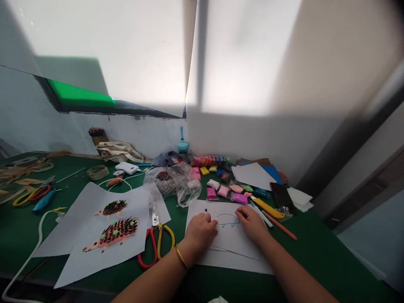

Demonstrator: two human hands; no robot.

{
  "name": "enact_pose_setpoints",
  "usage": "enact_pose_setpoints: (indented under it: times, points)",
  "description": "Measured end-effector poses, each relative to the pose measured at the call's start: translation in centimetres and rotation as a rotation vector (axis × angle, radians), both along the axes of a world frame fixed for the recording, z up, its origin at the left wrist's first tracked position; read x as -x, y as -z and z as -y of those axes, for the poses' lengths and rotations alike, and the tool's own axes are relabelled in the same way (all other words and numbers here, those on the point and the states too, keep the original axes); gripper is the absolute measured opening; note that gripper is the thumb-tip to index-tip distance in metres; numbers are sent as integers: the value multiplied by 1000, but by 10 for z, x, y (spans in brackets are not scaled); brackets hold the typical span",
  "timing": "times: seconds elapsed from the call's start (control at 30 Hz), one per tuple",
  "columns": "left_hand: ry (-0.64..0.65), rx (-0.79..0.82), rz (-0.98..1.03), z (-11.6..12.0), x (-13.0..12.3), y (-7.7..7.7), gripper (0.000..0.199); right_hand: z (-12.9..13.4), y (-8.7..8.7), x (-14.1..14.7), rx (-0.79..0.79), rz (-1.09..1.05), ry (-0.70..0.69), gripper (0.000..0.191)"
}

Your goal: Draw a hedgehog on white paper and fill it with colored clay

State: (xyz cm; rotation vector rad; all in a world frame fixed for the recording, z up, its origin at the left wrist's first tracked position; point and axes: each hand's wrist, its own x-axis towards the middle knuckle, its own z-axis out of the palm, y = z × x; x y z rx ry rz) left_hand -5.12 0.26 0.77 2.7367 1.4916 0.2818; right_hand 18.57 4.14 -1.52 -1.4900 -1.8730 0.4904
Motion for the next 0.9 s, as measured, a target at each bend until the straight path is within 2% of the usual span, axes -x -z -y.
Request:
enact_pose_setpoints:
  times: [0.3,0.63,0.8,0.9]
  points:
    - [18,-63,-45,5,0,4,26,0,1,0,6,11,-11,26]
    - [10,-23,-5,9,1,-1,24,0,1,0,20,36,-23,27]
    - [-12,-46,26,7,0,3,43,1,0,2,17,33,-14,26]
    - [-52,-34,37,5,-1,6,43,2,-1,2,26,39,-21,26]
